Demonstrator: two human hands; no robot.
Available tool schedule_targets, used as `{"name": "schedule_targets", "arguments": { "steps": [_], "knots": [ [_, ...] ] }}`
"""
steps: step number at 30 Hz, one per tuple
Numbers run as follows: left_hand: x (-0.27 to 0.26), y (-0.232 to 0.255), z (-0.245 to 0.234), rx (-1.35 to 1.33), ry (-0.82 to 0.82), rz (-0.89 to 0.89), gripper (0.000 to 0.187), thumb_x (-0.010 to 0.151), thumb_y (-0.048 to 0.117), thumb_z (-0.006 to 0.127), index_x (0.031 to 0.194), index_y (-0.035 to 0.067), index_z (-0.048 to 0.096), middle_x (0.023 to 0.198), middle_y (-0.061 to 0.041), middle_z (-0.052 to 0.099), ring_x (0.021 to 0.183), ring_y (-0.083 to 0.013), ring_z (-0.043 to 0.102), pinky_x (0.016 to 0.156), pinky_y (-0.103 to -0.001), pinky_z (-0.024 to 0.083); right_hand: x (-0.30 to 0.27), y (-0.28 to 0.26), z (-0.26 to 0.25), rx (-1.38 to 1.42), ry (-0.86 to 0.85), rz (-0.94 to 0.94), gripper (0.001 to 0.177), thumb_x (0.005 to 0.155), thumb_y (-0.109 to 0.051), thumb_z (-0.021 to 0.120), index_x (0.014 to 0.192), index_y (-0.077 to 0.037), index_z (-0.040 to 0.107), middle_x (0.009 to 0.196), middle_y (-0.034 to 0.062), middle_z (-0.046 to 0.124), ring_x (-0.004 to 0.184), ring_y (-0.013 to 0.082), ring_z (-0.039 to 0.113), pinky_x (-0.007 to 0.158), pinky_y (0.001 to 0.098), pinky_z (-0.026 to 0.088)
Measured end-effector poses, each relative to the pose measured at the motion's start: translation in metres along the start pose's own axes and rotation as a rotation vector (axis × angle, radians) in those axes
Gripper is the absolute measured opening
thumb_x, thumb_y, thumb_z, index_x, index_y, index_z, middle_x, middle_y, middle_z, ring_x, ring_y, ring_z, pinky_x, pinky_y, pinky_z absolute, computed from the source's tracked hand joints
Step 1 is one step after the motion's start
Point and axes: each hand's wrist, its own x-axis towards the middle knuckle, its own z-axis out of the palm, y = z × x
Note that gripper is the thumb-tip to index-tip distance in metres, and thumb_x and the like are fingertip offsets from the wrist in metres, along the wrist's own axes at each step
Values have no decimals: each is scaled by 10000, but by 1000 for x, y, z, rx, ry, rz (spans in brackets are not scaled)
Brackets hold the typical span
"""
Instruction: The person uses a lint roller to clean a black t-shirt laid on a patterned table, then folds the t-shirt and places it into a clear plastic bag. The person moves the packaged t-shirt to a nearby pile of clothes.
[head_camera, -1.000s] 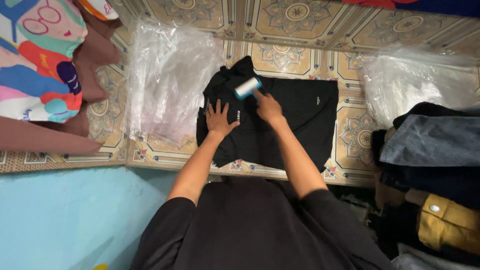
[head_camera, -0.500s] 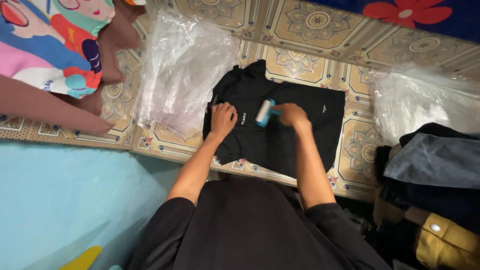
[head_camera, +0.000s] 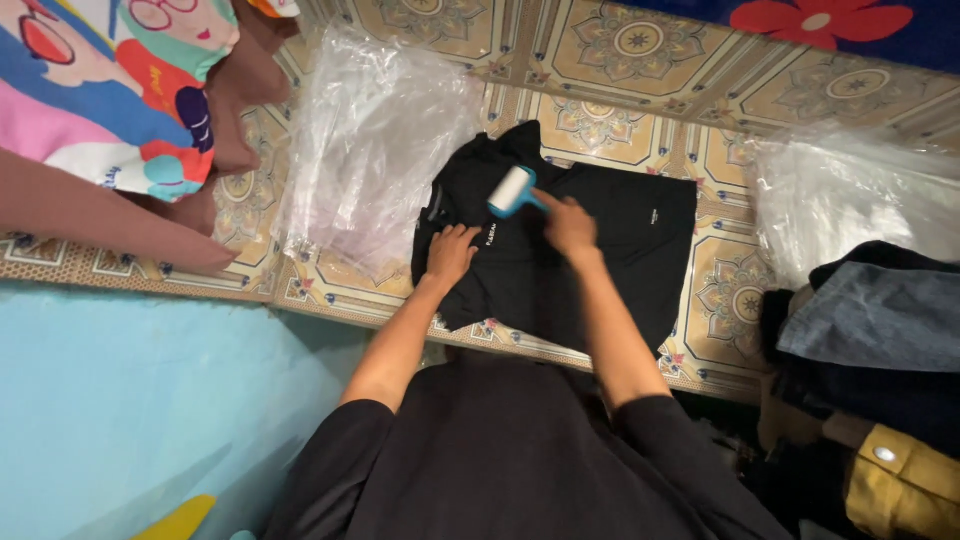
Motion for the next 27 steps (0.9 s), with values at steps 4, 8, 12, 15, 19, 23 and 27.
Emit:
{"name": "schedule_targets", "arguments": {
  "steps": [4,8,12,15,19,23,27],
  "knots": [
    [14,3,4,5,-11,27,274,949,247,651,1215,205,705,1058,-65,661,1042,-277,629,906,-413,462,10,99,2,-63,-74,131,724,864,-162,703,1456,-532,513,1206,162,701,1139,389,702,909,516,605],
    [29,23,-13,-3,130,81,246,885,299,664,1036,130,759,1049,-102,620,1026,-291,590,866,-427,446,36,158,27,-49,-9,243,590,836,-165,655,1379,-393,631,1174,146,739,1084,390,723,884,539,597],
    [32,49,-44,-186,13,71,572,1013,102,549,1572,111,428,1600,-221,353,1431,-416,420,1111,-546,417,55,145,69,298,217,78,605,810,-7,648,1408,-65,577,1303,266,604,1203,498,618,1002,602,527],
    [42,40,-27,-76,-103,22,713,1014,191,601,1648,226,277,1695,-175,215,1540,-394,280,1215,-564,317,10,108,71,582,256,32,501,927,37,533,1424,3,474,1303,381,573,1242,585,540,1047,670,456],
    [45,30,0,-15,-92,28,583,995,338,603,1548,199,479,1649,-139,339,1516,-352,328,1163,-539,353,-17,126,77,555,321,25,517,909,92,548,1416,57,459,1320,407,558,1248,588,535,1061,664,450],
    [29,39,5,-55,1,147,521,939,404,639,1427,233,580,1243,-86,574,1121,-317,596,900,-473,529,-45,163,85,417,112,198,515,880,6,589,1384,-58,505,1275,300,633,1229,505,595,1035,584,503],
    [33,47,4,-128,136,136,290,969,345,596,1245,288,668,955,17,661,854,-235,720,731,-376,579,-55,188,72,208,-137,313,629,831,-139,686,1422,-229,491,1214,231,706,1180,430,665,1000,541,547]
  ]
}}
